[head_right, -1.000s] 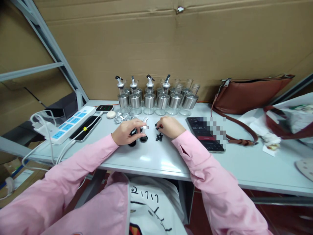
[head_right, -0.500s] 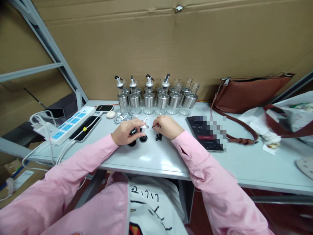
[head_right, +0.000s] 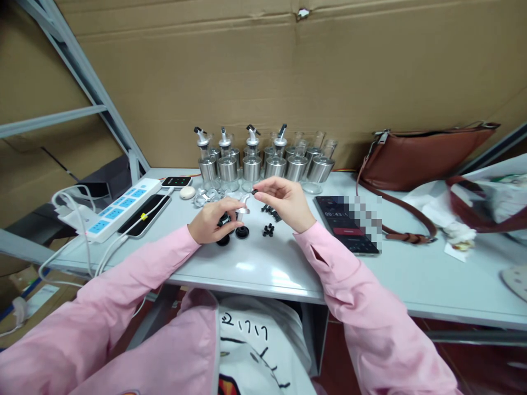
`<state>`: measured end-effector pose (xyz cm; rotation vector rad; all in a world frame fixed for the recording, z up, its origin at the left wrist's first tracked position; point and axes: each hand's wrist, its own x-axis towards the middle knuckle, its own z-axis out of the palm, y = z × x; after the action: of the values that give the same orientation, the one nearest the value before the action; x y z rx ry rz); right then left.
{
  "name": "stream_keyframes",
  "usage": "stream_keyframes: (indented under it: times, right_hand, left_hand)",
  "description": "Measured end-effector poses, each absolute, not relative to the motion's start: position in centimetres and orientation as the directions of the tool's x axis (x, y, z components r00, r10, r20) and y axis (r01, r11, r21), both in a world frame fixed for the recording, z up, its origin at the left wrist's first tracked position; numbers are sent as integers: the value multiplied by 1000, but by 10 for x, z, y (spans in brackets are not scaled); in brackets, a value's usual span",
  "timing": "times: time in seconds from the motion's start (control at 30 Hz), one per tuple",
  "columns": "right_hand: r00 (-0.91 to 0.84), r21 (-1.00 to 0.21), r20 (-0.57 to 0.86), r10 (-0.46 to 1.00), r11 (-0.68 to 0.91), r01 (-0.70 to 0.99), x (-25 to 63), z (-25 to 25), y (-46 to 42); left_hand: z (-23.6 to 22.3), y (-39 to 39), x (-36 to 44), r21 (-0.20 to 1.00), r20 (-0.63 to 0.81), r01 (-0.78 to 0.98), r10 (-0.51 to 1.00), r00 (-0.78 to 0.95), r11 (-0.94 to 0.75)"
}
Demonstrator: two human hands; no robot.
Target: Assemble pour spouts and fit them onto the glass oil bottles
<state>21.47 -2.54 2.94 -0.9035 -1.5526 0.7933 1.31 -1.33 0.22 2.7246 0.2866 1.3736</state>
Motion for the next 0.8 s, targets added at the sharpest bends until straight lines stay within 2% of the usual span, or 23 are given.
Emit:
stream_keyframes:
  times: [0.8]
  right_hand:
    - [-34,-815,571,820,571,101,207,28,-29]
  left_hand:
    - [2,-13,13,140,773,153,205,600,-978]
